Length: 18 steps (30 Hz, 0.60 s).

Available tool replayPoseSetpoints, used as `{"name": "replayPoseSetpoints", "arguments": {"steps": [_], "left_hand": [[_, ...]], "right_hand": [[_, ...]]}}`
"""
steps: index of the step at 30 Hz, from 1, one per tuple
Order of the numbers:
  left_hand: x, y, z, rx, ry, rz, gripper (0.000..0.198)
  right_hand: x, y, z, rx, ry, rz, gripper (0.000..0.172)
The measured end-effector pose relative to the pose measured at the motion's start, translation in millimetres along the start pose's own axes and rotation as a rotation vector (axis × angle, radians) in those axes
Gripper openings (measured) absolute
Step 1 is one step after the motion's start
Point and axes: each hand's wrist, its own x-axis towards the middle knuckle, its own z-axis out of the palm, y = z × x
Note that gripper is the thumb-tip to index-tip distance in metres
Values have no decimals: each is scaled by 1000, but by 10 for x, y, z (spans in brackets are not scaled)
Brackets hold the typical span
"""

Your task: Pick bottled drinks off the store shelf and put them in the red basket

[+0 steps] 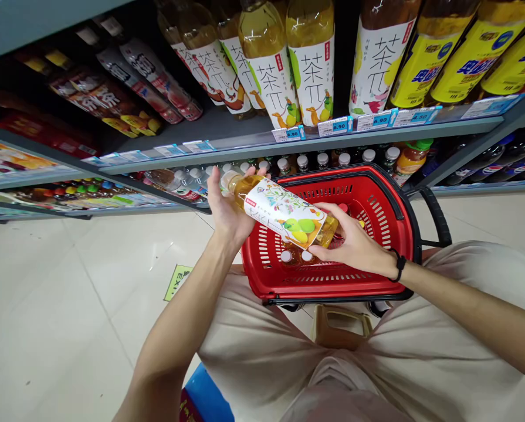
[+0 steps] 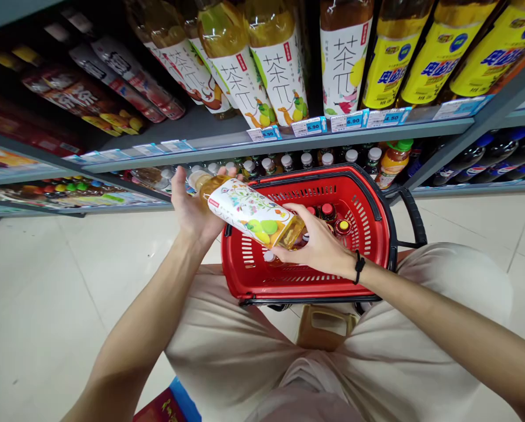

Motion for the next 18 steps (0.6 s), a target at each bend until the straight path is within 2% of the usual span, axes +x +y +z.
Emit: {"name": "replayPoseSetpoints", "arguments": {"steps": [3,6,11,15,18], "left_hand": [[-9,-3,-17,31,2,0,72],[-14,0,4,-23,2,-40,69],[-34,60,45,-23,-52,-35,68],[-43,107,57,50,-90,-81,81],[-52,93,59,84,-147,-156,81]], "right_hand": [[1,-21,-60,-252,46,-80,93],[26,-15,-117,-478,55,-182,99],[64,-7,-195,-923,64,-393,86],[107,4,-271,-1025,44,-411,87],[158,26,-361,-1036,-81,-365,94]]}}
